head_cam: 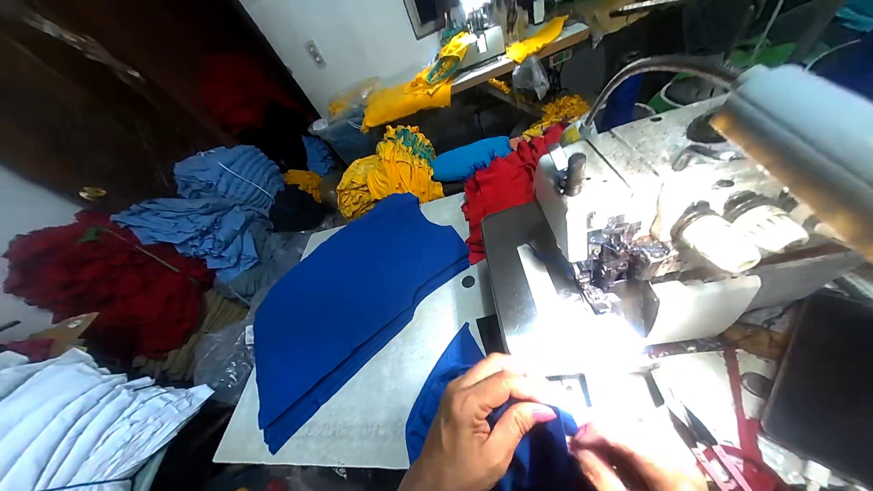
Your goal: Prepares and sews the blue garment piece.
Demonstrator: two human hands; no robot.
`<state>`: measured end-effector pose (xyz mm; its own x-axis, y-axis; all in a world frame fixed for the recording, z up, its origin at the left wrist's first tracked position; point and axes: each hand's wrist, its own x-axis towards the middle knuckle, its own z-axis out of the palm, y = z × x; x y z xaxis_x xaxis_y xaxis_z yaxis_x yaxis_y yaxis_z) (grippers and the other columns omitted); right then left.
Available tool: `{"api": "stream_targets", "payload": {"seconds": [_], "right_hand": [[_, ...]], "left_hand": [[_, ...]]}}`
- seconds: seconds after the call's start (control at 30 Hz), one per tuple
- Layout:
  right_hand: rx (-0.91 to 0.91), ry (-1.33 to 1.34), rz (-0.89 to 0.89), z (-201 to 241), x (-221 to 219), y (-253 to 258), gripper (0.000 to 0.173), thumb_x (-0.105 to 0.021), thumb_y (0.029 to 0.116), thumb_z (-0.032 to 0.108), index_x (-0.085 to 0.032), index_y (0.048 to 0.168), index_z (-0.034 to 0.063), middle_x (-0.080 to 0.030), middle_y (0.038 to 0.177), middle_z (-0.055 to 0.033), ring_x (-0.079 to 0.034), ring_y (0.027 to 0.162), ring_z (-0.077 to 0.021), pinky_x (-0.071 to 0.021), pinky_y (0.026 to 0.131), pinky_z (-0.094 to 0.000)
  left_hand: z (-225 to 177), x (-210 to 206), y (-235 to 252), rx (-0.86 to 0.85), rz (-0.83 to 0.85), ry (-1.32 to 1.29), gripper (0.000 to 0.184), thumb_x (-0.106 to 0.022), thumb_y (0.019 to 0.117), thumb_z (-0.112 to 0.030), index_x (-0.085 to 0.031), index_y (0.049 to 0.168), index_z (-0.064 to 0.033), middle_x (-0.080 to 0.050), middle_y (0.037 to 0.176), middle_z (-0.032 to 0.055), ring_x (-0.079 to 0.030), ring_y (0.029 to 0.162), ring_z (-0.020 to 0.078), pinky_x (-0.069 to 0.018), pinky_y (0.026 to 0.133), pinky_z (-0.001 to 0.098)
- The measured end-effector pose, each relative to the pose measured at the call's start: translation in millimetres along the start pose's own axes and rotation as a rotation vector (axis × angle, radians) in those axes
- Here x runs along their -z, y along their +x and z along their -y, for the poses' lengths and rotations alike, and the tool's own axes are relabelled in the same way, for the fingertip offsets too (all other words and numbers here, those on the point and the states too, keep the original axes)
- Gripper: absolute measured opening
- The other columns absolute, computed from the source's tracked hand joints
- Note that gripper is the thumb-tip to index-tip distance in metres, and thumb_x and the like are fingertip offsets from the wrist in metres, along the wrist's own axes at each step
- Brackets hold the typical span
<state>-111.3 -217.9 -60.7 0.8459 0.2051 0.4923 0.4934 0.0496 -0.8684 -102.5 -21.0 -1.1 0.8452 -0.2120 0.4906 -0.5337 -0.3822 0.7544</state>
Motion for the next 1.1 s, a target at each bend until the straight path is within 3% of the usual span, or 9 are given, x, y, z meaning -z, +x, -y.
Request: {"api": "stream_targets", "payload": {"seconds": [0.1, 0.17, 0.23, 0.3, 0.4, 0.53, 0.8, 0.97, 1.1], "right_hand": [[0.003, -0.039, 0.024, -1, 1, 1, 0.009, -0.065, 0.0982, 0.006, -0.072, 0.101, 0.0006, -0.074, 0.096, -0.0056, -0.068, 0.091, 0.0004, -0.0548, 0.085, -0.0153], [-0.017, -0.028, 0.042, 0, 3, 0, 0.015, -0.065, 0.0997, 0.011, -0.074, 0.102, -0.0008, -0.074, 0.096, -0.0075, -0.066, 0.091, 0.0001, -0.0537, 0.084, -0.0148], [-0.028, -0.03, 0.072, -1, 5, -5, 0.022, -0.067, 0.1001, 0.02, -0.073, 0.104, -0.0007, -0.074, 0.104, -0.0097, -0.066, 0.099, -0.0007, -0.0533, 0.089, -0.0158], [-0.042, -0.06, 0.071, -5, 3, -11, 0.025, -0.075, 0.0948, 0.025, -0.075, 0.1, 0.0006, -0.073, 0.103, -0.0102, -0.067, 0.1, -0.0029, -0.0543, 0.09, -0.0174], [-0.044, -0.102, 0.044, -8, -2, -16, 0.015, -0.074, 0.0938, 0.016, -0.074, 0.089, 0.0013, -0.071, 0.094, -0.0093, -0.065, 0.093, -0.0035, -0.0522, 0.085, -0.0151], [-0.05, -0.093, 0.043, -4, 0, -14, 0.013, -0.069, 0.0965, 0.011, -0.073, 0.09, -0.0001, -0.073, 0.086, -0.0072, -0.066, 0.083, -0.001, -0.0533, 0.077, -0.0143], [-0.029, -0.083, 0.093, -8, -3, -17, 0.013, -0.074, 0.0945, 0.017, -0.074, 0.092, 0.0043, -0.07, 0.095, -0.0072, -0.063, 0.094, -0.0029, -0.051, 0.085, -0.0148], [-0.009, -0.099, 0.081, -8, -3, -19, 0.012, -0.07, 0.0958, 0.013, -0.071, 0.09, 0.0023, -0.07, 0.088, -0.0076, -0.064, 0.088, -0.0029, -0.0507, 0.08, -0.0138], [0.006, -0.119, 0.127, -7, 0, -20, 0.009, -0.066, 0.0946, 0.009, -0.068, 0.09, 0.0007, -0.071, 0.093, -0.0102, -0.065, 0.092, -0.0034, -0.0511, 0.084, -0.0138]], "left_hand": [[2, -1, 0, 0.031, -0.001, -0.094, 0.011, -0.068, 0.0965, -0.008, -0.068, 0.101, 0.0027, -0.074, 0.096, 0.0056, -0.07, 0.09, 0.0031, -0.0576, 0.083, 0.0178], [3, -4, -2, 0.062, -0.018, -0.137, 0.01, -0.069, 0.0945, -0.005, -0.067, 0.101, 0.0025, -0.074, 0.097, 0.0054, -0.07, 0.091, 0.0041, -0.0585, 0.082, 0.0187], [4, -6, -5, 0.081, -0.025, -0.16, 0.007, -0.069, 0.0939, -0.003, -0.069, 0.099, 0.0022, -0.074, 0.099, 0.0059, -0.071, 0.094, 0.0057, -0.0591, 0.084, 0.02], [6, -7, -8, 0.092, -0.021, -0.183, 0.005, -0.068, 0.0938, -0.002, -0.07, 0.096, 0.002, -0.074, 0.1, 0.007, -0.071, 0.097, 0.0079, -0.0594, 0.085, 0.0217], [6, -6, -11, 0.126, -0.005, -0.198, 0.006, -0.068, 0.0939, -0.002, -0.073, 0.095, 0.0017, -0.074, 0.102, 0.0078, -0.07, 0.101, 0.0096, -0.0586, 0.089, 0.0233], [8, -4, -19, 0.158, -0.001, -0.177, 0.01, -0.071, 0.0933, -0.007, -0.075, 0.098, 0.0018, -0.075, 0.102, 0.0069, -0.07, 0.101, 0.0088, -0.0584, 0.091, 0.0232], [14, -3, -28, 0.158, -0.01, -0.202, 0.008, -0.072, 0.0929, -0.007, -0.075, 0.091, -0.0002, -0.075, 0.096, 0.005, -0.07, 0.097, 0.007, -0.0573, 0.089, 0.0218], [13, -3, -33, 0.205, 0.053, -0.335, 0.008, -0.067, 0.096, -0.006, -0.071, 0.097, 0.0009, -0.074, 0.096, 0.001, -0.068, 0.094, 0.0012, -0.0564, 0.087, 0.0191], [11, 0, -34, 0.222, 0.135, -0.441, 0.014, -0.073, 0.0931, -0.008, -0.069, 0.104, 0.0007, -0.074, 0.102, 0.0002, -0.068, 0.098, 0.0014, -0.056, 0.091, 0.0208]]}}
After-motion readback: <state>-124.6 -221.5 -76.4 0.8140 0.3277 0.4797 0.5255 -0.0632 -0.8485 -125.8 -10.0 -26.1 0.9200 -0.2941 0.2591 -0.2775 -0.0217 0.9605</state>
